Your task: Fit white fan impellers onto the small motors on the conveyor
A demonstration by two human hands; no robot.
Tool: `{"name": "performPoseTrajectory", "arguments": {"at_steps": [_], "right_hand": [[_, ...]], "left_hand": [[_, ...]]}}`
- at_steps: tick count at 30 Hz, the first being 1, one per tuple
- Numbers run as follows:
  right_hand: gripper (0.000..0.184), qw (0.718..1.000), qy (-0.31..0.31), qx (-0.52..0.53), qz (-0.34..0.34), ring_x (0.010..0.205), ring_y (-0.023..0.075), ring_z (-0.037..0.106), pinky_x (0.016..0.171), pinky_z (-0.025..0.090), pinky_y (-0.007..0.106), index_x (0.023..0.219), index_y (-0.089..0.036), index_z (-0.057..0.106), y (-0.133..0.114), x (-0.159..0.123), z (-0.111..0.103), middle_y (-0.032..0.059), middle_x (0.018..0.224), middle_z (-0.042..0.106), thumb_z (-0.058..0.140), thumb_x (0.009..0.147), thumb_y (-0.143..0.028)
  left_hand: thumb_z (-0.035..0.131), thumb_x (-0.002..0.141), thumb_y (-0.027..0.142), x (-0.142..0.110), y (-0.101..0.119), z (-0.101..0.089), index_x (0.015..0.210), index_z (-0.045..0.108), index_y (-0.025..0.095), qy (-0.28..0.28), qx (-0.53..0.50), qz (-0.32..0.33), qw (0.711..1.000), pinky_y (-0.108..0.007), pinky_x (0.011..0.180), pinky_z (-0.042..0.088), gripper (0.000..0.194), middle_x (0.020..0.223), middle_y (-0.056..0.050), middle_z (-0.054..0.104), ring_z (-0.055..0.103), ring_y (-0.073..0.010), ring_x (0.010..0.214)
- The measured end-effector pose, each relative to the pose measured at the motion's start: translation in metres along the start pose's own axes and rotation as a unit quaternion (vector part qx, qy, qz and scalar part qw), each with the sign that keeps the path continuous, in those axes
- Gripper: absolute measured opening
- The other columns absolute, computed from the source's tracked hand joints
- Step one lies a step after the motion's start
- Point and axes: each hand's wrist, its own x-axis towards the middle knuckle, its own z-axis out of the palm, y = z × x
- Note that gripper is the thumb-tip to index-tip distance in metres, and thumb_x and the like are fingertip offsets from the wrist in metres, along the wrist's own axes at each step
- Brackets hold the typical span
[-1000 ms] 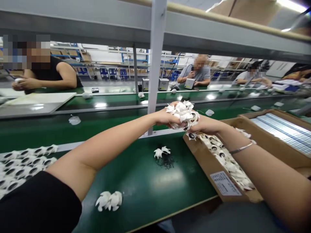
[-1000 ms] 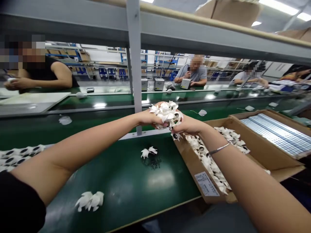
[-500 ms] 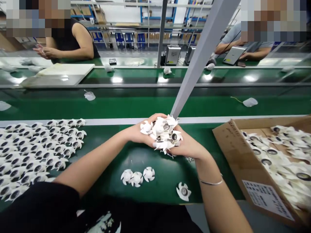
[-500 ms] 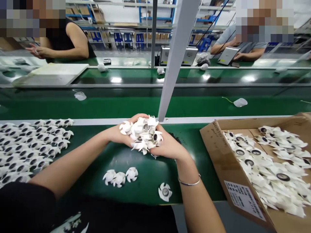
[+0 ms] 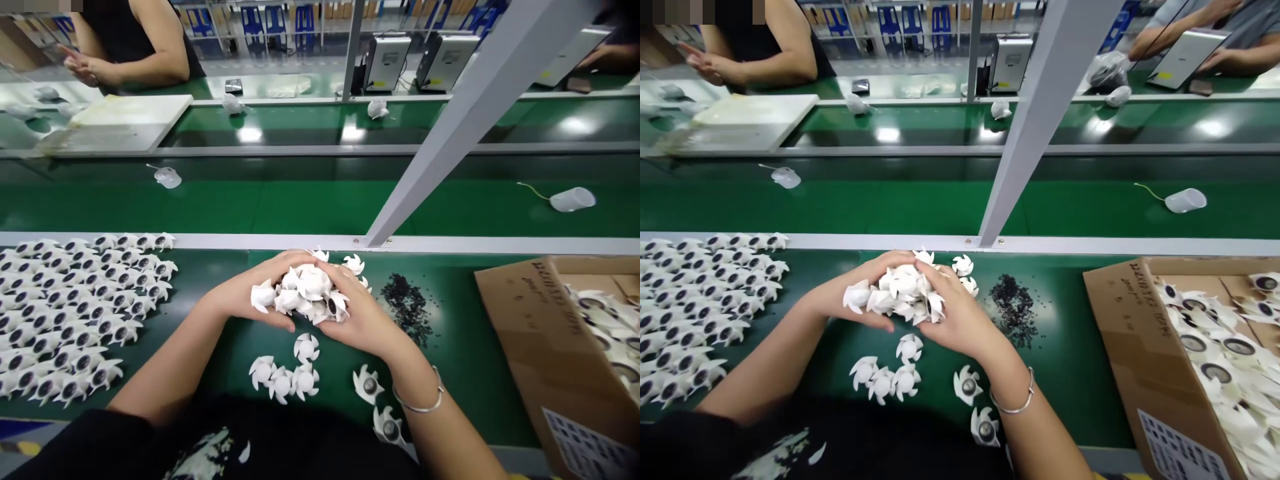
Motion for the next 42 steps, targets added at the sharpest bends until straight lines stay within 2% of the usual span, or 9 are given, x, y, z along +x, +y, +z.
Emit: {"name": "performPoseTrajectory", "arguments": {"at_steps": [8, 12, 17, 20, 23, 26, 30, 36, 42], "right_hand": [[0.071, 0.994, -0.031, -0.081, -0.063, 0.146, 0.0314, 0.026, 0.115, 0.035, 0.056, 0.143, -0.038, 0.047, 0.000, 0.001, 0.003, 0.0038, 0.160, 0.022, 0.072, 0.079, -0.021], [0.064, 0.992, -0.016, -0.108, -0.064, 0.147, 0.0350, 0.025, 0.116, 0.032, 0.059, 0.139, -0.039, 0.052, -0.019, -0.007, -0.020, 0.0010, 0.162, 0.020, 0.077, 0.081, -0.039], [0.041, 0.972, 0.151, -0.178, 0.019, 0.122, 0.0304, 0.055, 0.102, 0.047, 0.049, 0.131, -0.037, 0.057, -0.036, -0.085, -0.049, 0.0053, 0.136, 0.055, 0.062, 0.091, -0.026], [0.050, 0.946, 0.182, -0.265, 0.042, 0.117, 0.0368, 0.054, 0.098, 0.045, 0.055, 0.138, -0.031, 0.052, -0.029, -0.148, -0.028, 0.0119, 0.131, 0.055, 0.061, 0.088, -0.029], [0.068, 0.930, 0.162, -0.327, 0.054, 0.124, 0.0459, 0.045, 0.097, 0.040, 0.066, 0.150, -0.027, 0.039, -0.019, -0.177, 0.015, 0.0176, 0.143, 0.043, 0.063, 0.087, -0.036], [0.077, 0.930, 0.163, -0.321, 0.074, 0.137, 0.0506, 0.029, 0.101, 0.032, 0.075, 0.156, -0.028, 0.025, -0.015, -0.161, 0.049, 0.0165, 0.158, 0.022, 0.060, 0.089, -0.038], [0.073, 0.948, 0.164, -0.268, 0.048, 0.144, 0.0462, 0.019, 0.107, 0.029, 0.073, 0.156, -0.029, 0.019, -0.013, -0.112, 0.063, 0.0134, 0.162, 0.011, 0.055, 0.093, -0.035], [0.052, 0.969, 0.131, -0.207, -0.020, 0.143, 0.0390, 0.029, 0.113, 0.028, 0.068, 0.147, -0.029, 0.037, -0.006, -0.073, 0.037, 0.0124, 0.156, 0.030, 0.050, 0.097, -0.036], [0.057, 0.961, 0.136, -0.218, 0.106, 0.149, 0.0362, 0.019, 0.117, 0.025, 0.063, 0.150, -0.022, 0.038, 0.009, -0.018, -0.001, 0.0141, 0.161, 0.023, 0.045, 0.099, -0.047]], "left_hand": [[0.087, 0.060, 0.045, -0.014, 0.016, -0.022, 0.150, 0.037, 0.037, -0.075, 0.042, -0.090, 0.992, -0.051, 0.117, 0.034, 0.104, 0.154, -0.005, 0.043, 0.039, -0.0321, 0.142], [0.083, 0.067, 0.045, -0.015, 0.023, -0.030, 0.148, 0.040, 0.038, -0.071, 0.020, -0.131, 0.989, -0.043, 0.100, 0.052, 0.092, 0.152, -0.006, 0.046, 0.049, -0.0303, 0.135], [0.071, 0.082, 0.047, -0.009, 0.005, -0.034, 0.132, 0.060, 0.029, 0.108, 0.082, -0.182, 0.974, -0.038, 0.094, 0.054, 0.055, 0.134, -0.006, 0.063, 0.059, -0.0247, 0.122], [0.064, 0.088, 0.046, -0.001, -0.020, -0.033, 0.130, 0.061, 0.025, 0.205, 0.130, -0.116, 0.963, -0.042, 0.114, 0.039, 0.046, 0.141, -0.006, 0.057, 0.049, -0.0232, 0.133], [0.054, 0.094, 0.045, 0.007, -0.042, -0.026, 0.137, 0.055, 0.025, 0.186, 0.112, -0.074, 0.973, -0.041, 0.120, 0.030, 0.047, 0.149, -0.005, 0.050, 0.041, -0.0221, 0.141], [0.053, 0.094, 0.044, 0.014, -0.052, -0.013, 0.139, 0.054, 0.026, 0.133, 0.068, -0.046, 0.988, -0.039, 0.118, 0.033, 0.048, 0.148, -0.005, 0.050, 0.044, -0.0217, 0.139], [0.061, 0.090, 0.043, 0.020, -0.047, 0.006, 0.135, 0.057, 0.027, 0.105, 0.018, -0.006, 0.994, -0.040, 0.117, 0.034, 0.049, 0.143, -0.005, 0.056, 0.048, -0.0222, 0.136], [0.066, 0.086, 0.045, 0.015, -0.043, 0.011, 0.128, 0.063, 0.025, 0.090, -0.095, 0.027, 0.991, -0.041, 0.114, 0.039, 0.047, 0.138, -0.008, 0.060, 0.052, -0.0244, 0.132], [0.052, 0.095, 0.049, 0.022, -0.044, -0.005, 0.131, 0.059, 0.022, 0.111, -0.108, -0.085, 0.984, -0.035, 0.095, 0.053, 0.046, 0.144, -0.011, 0.052, 0.059, -0.0219, 0.119]]}}
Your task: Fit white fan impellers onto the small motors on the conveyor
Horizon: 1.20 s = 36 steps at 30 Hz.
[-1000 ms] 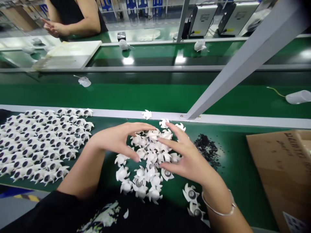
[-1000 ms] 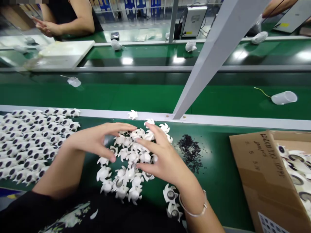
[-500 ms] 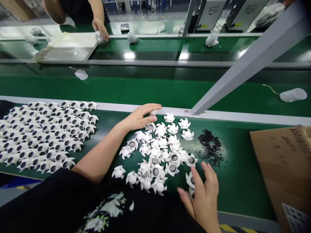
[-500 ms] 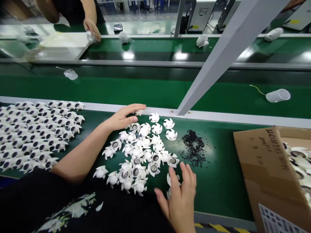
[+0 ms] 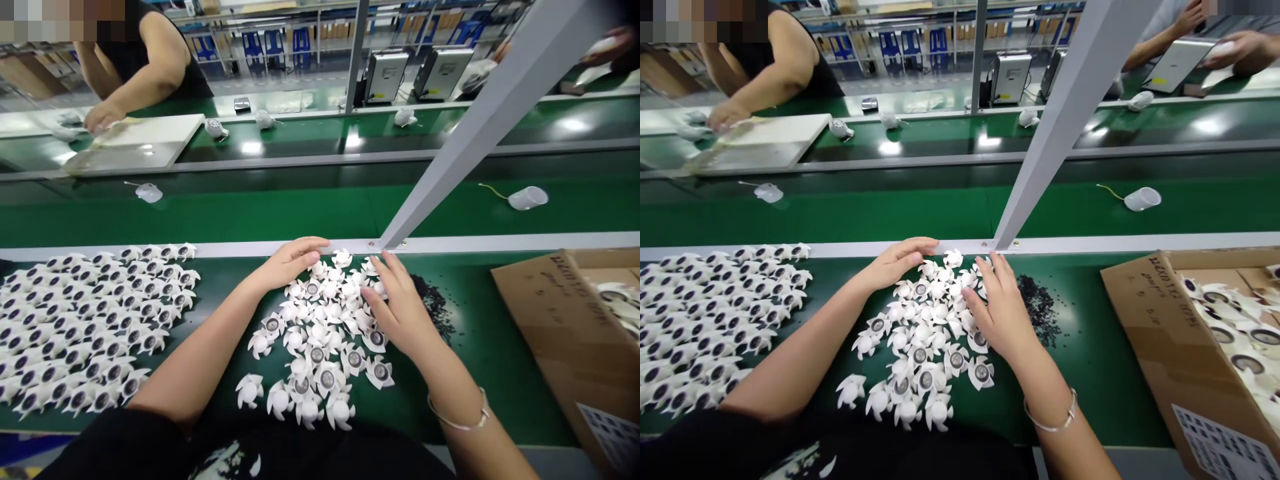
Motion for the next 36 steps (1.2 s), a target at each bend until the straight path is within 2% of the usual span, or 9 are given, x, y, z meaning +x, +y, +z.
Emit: {"name": "performPoseTrajectory", "arguments": {"at_steps": [5, 10, 13, 18, 23, 26, 30, 33, 36], "right_hand": [[0.057, 0.992, -0.109, 0.058, -0.032, 0.148, 0.0328, 0.022, 0.117, 0.029, 0.059, 0.148, -0.020, 0.041, -0.017, 0.025, 0.012, 0.0140, 0.158, 0.032, 0.045, 0.099, -0.049], [0.037, 0.996, 0.005, 0.081, -0.032, 0.128, 0.0247, 0.050, 0.109, 0.045, 0.045, 0.132, -0.017, 0.055, -0.019, 0.017, 0.013, 0.0144, 0.137, 0.052, 0.044, 0.100, -0.031], [0.035, 0.997, 0.057, 0.033, 0.030, 0.115, 0.0262, 0.057, 0.101, 0.049, 0.046, 0.126, -0.015, 0.060, -0.004, 0.017, 0.009, 0.0144, 0.123, 0.059, 0.048, 0.098, -0.032], [0.033, 1.000, -0.001, -0.008, 0.020, 0.113, 0.0265, 0.058, 0.096, 0.051, 0.045, 0.125, -0.018, 0.059, 0.009, 0.022, 0.007, 0.0128, 0.125, 0.058, 0.051, 0.097, -0.033], [0.008, 1.000, -0.025, 0.018, 0.006, 0.093, 0.0209, 0.064, 0.078, 0.056, 0.035, 0.095, -0.021, 0.056, 0.006, 0.017, 0.004, 0.0074, 0.108, 0.066, 0.061, 0.091, -0.027], [0.007, 0.996, -0.006, 0.011, -0.084, 0.099, 0.0204, 0.063, 0.084, 0.055, 0.034, 0.091, -0.020, 0.058, 0.000, 0.010, 0.001, 0.0071, 0.107, 0.067, 0.059, 0.091, -0.013], [0.028, 0.973, -0.053, 0.022, -0.223, 0.123, 0.0271, 0.056, 0.106, 0.047, 0.046, 0.109, -0.017, 0.065, -0.013, 0.005, -0.008, 0.0104, 0.124, 0.065, 0.060, 0.085, -0.003], [0.024, 0.981, -0.027, 0.057, -0.185, 0.108, 0.0219, 0.065, 0.097, 0.053, 0.037, 0.107, -0.019, 0.067, -0.014, 0.015, -0.016, 0.0058, 0.111, 0.071, 0.064, 0.085, -0.010], [0.013, 0.994, 0.027, -0.022, -0.101, 0.086, 0.0157, 0.069, 0.080, 0.056, 0.027, 0.100, -0.019, 0.069, -0.004, 0.035, -0.013, 0.0026, 0.095, 0.073, 0.062, 0.090, -0.015]], "left_hand": [[0.060, 0.090, 0.036, 0.035, 0.005, -0.001, 0.142, 0.048, 0.025, -0.096, 0.113, 0.042, 0.988, -0.030, 0.082, 0.053, 0.055, 0.141, -0.011, 0.053, 0.063, -0.0159, 0.098], [0.070, 0.082, 0.027, 0.057, 0.002, -0.004, 0.127, 0.064, 0.025, -0.189, 0.171, 0.103, 0.961, -0.029, 0.085, 0.049, 0.045, 0.125, -0.007, 0.064, 0.060, -0.0194, 0.106], [0.075, 0.080, 0.032, 0.056, -0.003, -0.008, 0.105, 0.073, 0.021, -0.181, 0.131, 0.099, 0.970, -0.026, 0.078, 0.048, 0.027, 0.111, -0.005, 0.068, 0.062, -0.0165, 0.097], [0.075, 0.077, 0.024, 0.050, -0.009, -0.015, 0.086, 0.070, 0.017, -0.146, 0.091, 0.071, 0.983, -0.021, 0.060, 0.045, 0.013, 0.111, -0.005, 0.062, 0.053, -0.0063, 0.070], [0.075, 0.075, 0.020, 0.050, -0.016, -0.012, 0.075, 0.059, 0.014, -0.098, -0.007, 0.078, 0.992, -0.023, 0.069, 0.054, 0.018, 0.108, -0.007, 0.058, 0.058, -0.0092, 0.080], [0.077, 0.075, 0.022, 0.053, -0.020, -0.005, 0.072, 0.059, 0.013, -0.047, -0.061, 0.092, 0.993, -0.026, 0.075, 0.058, 0.020, 0.101, -0.007, 0.058, 0.061, -0.0122, 0.087], [0.074, 0.077, 0.016, 0.056, -0.023, 0.000, 0.073, 0.066, 0.014, -0.026, -0.025, 0.128, 0.991, -0.025, 0.074, 0.056, 0.010, 0.096, -0.006, 0.062, 0.063, -0.0116, 0.084], [0.076, 0.076, 0.019, 0.056, -0.022, -0.003, 0.077, 0.069, 0.015, -0.037, 0.010, 0.155, 0.987, -0.025, 0.073, 0.054, 0.008, 0.094, -0.007, 0.065, 0.062, -0.0128, 0.084], [0.081, 0.073, 0.029, 0.057, -0.020, -0.005, 0.095, 0.072, 0.016, -0.042, 0.031, 0.146, 0.988, -0.025, 0.069, 0.052, 0.027, 0.104, -0.009, 0.065, 0.062, -0.0166, 0.093]]}}
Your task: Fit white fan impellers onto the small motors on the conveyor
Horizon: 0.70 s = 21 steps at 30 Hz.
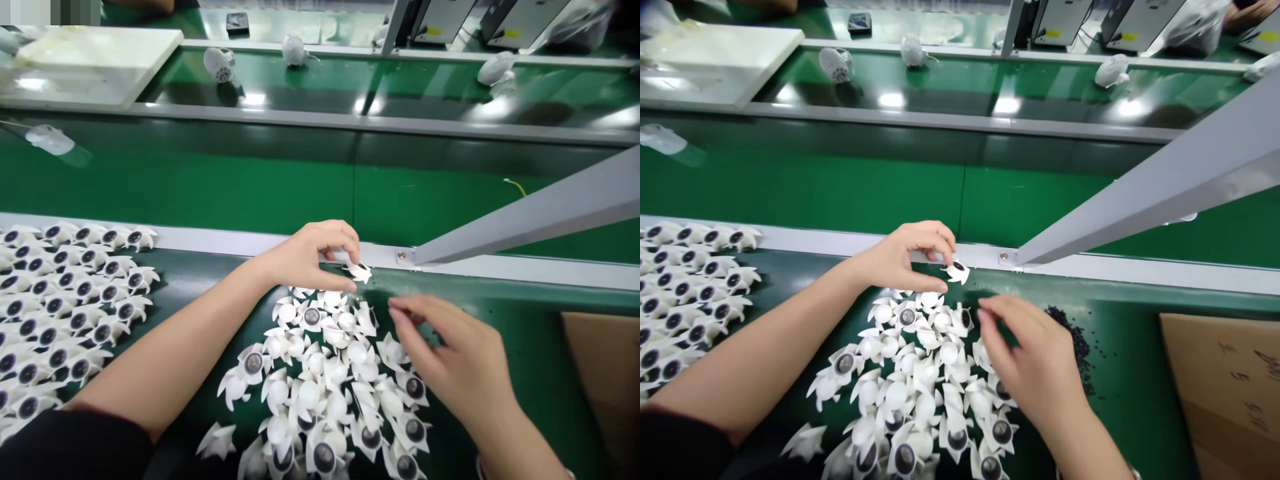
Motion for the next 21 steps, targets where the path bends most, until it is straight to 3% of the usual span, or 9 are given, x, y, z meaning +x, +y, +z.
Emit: {"name": "performPoseTrajectory", "arguments": {"at_steps": [3, 7, 12, 18, 21], "right_hand": [[0.013, 0.997, -0.027, -0.067, -0.005, 0.083, 0.0176, 0.068, 0.075, 0.055, 0.029, 0.096, -0.016, 0.070, 0.015, 0.016, 0.011, 0.0048, 0.094, 0.071, 0.057, 0.093, -0.017], [0.020, 0.985, -0.087, -0.144, -0.045, 0.078, 0.0214, 0.066, 0.066, 0.052, 0.033, 0.095, -0.013, 0.071, 0.018, 0.024, 0.021, 0.0076, 0.093, 0.069, 0.051, 0.096, -0.018], [0.026, 0.968, -0.104, -0.220, -0.065, 0.063, 0.0196, 0.061, 0.055, 0.043, 0.032, 0.081, -0.013, 0.067, 0.011, 0.028, 0.025, 0.0094, 0.086, 0.068, 0.045, 0.096, -0.014], [0.018, 0.959, -0.124, -0.253, 0.014, 0.056, 0.0182, 0.058, 0.051, 0.036, 0.030, 0.077, -0.018, 0.062, 0.013, 0.040, 0.028, 0.0048, 0.075, 0.066, 0.050, 0.090, -0.020], [0.014, 0.970, -0.134, -0.199, 0.036, 0.059, 0.0180, 0.060, 0.054, 0.039, 0.030, 0.078, -0.020, 0.063, 0.017, 0.039, 0.022, 0.0024, 0.073, 0.066, 0.053, 0.088, -0.022]], "left_hand": [[0.077, 0.078, 0.031, 0.001, -0.001, 0.002, 0.107, 0.074, 0.021, -0.024, 0.031, -0.003, 0.999, -0.026, 0.076, 0.052, 0.031, 0.110, -0.008, 0.067, 0.063, -0.0176, 0.099], [0.074, 0.080, 0.022, 0.000, -0.007, 0.005, 0.098, 0.078, 0.022, -0.026, 0.025, 0.000, 0.999, -0.027, 0.084, 0.051, 0.018, 0.105, -0.006, 0.069, 0.065, -0.0148, 0.094], [0.079, 0.075, 0.023, 0.000, -0.011, 0.003, 0.090, 0.078, 0.020, -0.021, -0.013, -0.008, 1.000, -0.027, 0.081, 0.052, 0.016, 0.104, -0.007, 0.069, 0.066, -0.0155, 0.093], [0.079, 0.073, 0.021, 0.000, -0.010, 0.002, 0.082, 0.075, 0.019, -0.023, -0.021, -0.011, 0.999, -0.029, 0.085, 0.051, 0.010, 0.101, -0.006, 0.070, 0.066, -0.0159, 0.093], [0.076, 0.075, 0.019, -0.001, -0.010, 0.002, 0.074, 0.071, 0.017, -0.023, -0.013, -0.006, 1.000, -0.028, 0.083, 0.049, 0.006, 0.100, -0.005, 0.070, 0.065, -0.0151, 0.091]]}}
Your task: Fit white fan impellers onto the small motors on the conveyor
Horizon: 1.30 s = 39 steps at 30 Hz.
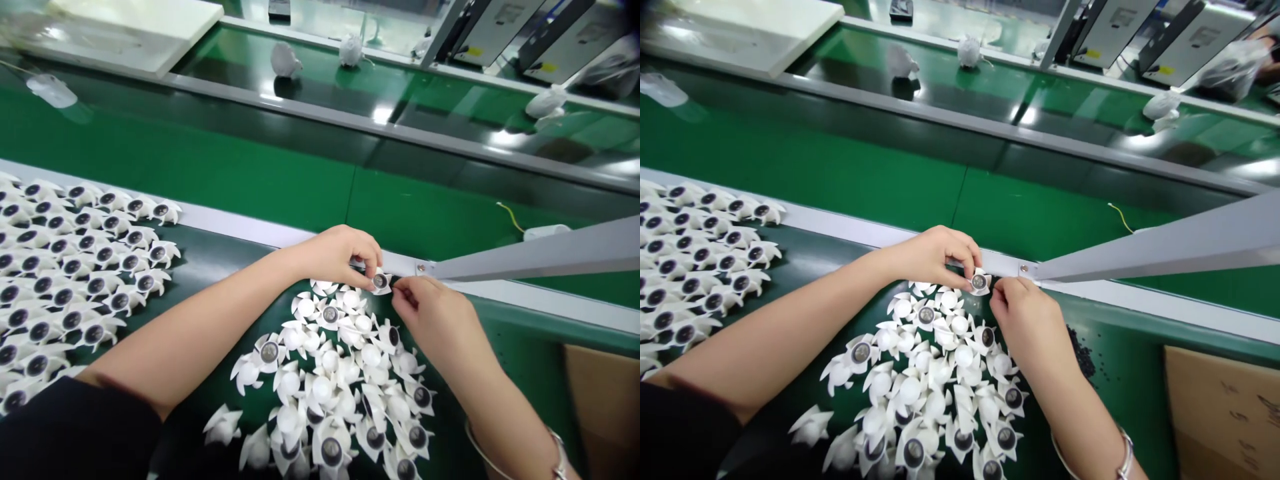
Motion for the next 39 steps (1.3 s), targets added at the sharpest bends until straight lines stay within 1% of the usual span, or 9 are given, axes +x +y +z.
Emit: {"name": "performPoseTrajectory", "arguments": {"at_steps": [5, 11, 17, 19, 21, 25, 29, 34, 39], "right_hand": [[0.012, 0.994, 0.059, 0.079, 0.046, 0.060, 0.0174, 0.063, 0.058, 0.045, 0.029, 0.086, -0.021, 0.066, 0.008, -0.012, -0.002, 0.0016, 0.071, 0.067, 0.056, 0.089, -0.026], [0.018, 0.996, 0.070, 0.032, -0.044, 0.076, 0.0183, 0.066, 0.066, 0.048, 0.029, 0.096, -0.017, 0.067, 0.005, -0.011, 0.002, 0.0063, 0.092, 0.071, 0.050, 0.096, -0.024], [0.024, 0.979, 0.024, -0.160, -0.127, 0.051, 0.0150, 0.051, 0.044, 0.026, 0.032, 0.081, -0.017, 0.064, 0.002, 0.001, -0.003, 0.0052, 0.079, 0.064, 0.045, 0.096, -0.019], [0.019, 0.988, 0.032, -0.118, -0.095, 0.051, 0.0142, 0.050, 0.044, 0.026, 0.030, 0.079, -0.018, 0.062, 0.000, 0.005, -0.006, 0.0042, 0.077, 0.063, 0.049, 0.093, -0.021], [0.012, 0.997, 0.048, 0.002, -0.059, 0.057, 0.0142, 0.054, 0.048, 0.036, 0.027, 0.081, -0.019, 0.062, -0.002, 0.008, -0.008, 0.0031, 0.078, 0.063, 0.053, 0.090, -0.022], [0.008, 0.987, 0.050, 0.143, -0.058, 0.066, 0.0141, 0.059, 0.059, 0.047, 0.026, 0.084, -0.021, 0.063, -0.009, 0.010, -0.007, 0.0010, 0.078, 0.065, 0.058, 0.089, -0.022], [0.011, 0.991, 0.061, 0.075, -0.096, 0.070, 0.0154, 0.062, 0.058, 0.045, 0.026, 0.088, -0.018, 0.065, -0.015, 0.010, -0.002, 0.0032, 0.082, 0.068, 0.055, 0.091, -0.021], [0.017, 0.984, 0.102, -0.071, -0.126, 0.058, 0.0128, 0.057, 0.049, 0.035, 0.029, 0.085, -0.016, 0.068, -0.022, 0.010, -0.001, 0.0024, 0.083, 0.069, 0.054, 0.093, -0.022], [0.017, 0.967, 0.096, -0.130, -0.198, 0.058, 0.0144, 0.055, 0.054, 0.037, 0.032, 0.091, -0.012, 0.071, -0.025, 0.005, -0.007, 0.0036, 0.081, 0.068, 0.056, 0.094, -0.020]], "left_hand": [[0.080, 0.071, 0.028, 0.000, 0.002, -0.002, 0.079, 0.065, 0.017, -0.003, 0.056, -0.008, 0.998, -0.027, 0.072, 0.045, 0.021, 0.088, -0.002, 0.066, 0.060, -0.0148, 0.082], [0.079, 0.075, 0.031, 0.000, 0.004, 0.000, 0.104, 0.071, 0.021, -0.017, 0.093, -0.001, 0.996, -0.027, 0.084, 0.045, 0.031, 0.107, -0.003, 0.067, 0.062, -0.0171, 0.099], [0.080, 0.074, 0.028, 0.001, 0.003, 0.001, 0.097, 0.076, 0.021, -0.021, 0.107, -0.015, 0.994, -0.026, 0.079, 0.045, 0.024, 0.103, -0.002, 0.069, 0.063, -0.0156, 0.092], [0.080, 0.074, 0.029, 0.001, 0.004, 0.001, 0.096, 0.076, 0.022, -0.023, 0.110, -0.022, 0.993, -0.025, 0.078, 0.045, 0.024, 0.102, -0.001, 0.069, 0.063, -0.0153, 0.091], [0.080, 0.074, 0.030, 0.001, 0.004, 0.001, 0.096, 0.076, 0.023, -0.023, 0.114, -0.026, 0.993, -0.025, 0.078, 0.045, 0.023, 0.102, -0.001, 0.069, 0.063, -0.0154, 0.091], [0.080, 0.074, 0.028, 0.002, 0.002, 0.001, 0.094, 0.077, 0.021, -0.022, 0.119, -0.009, 0.993, -0.026, 0.078, 0.045, 0.022, 0.101, -0.002, 0.070, 0.063, -0.0158, 0.091], [0.080, 0.073, 0.025, 0.003, 0.001, 0.001, 0.093, 0.077, 0.022, -0.027, 0.113, -0.010, 0.993, -0.026, 0.078, 0.046, 0.020, 0.101, 0.000, 0.071, 0.063, -0.0156, 0.091], [0.079, 0.073, 0.024, 0.003, 0.003, 0.000, 0.090, 0.077, 0.023, -0.036, 0.112, -0.012, 0.993, -0.026, 0.077, 0.046, 0.017, 0.100, 0.000, 0.071, 0.064, -0.0154, 0.091], [0.079, 0.072, 0.023, 0.003, 0.005, 0.001, 0.091, 0.078, 0.021, -0.024, 0.113, -0.017, 0.993, -0.027, 0.076, 0.047, 0.019, 0.099, -0.002, 0.072, 0.064, -0.0163, 0.091]]}}
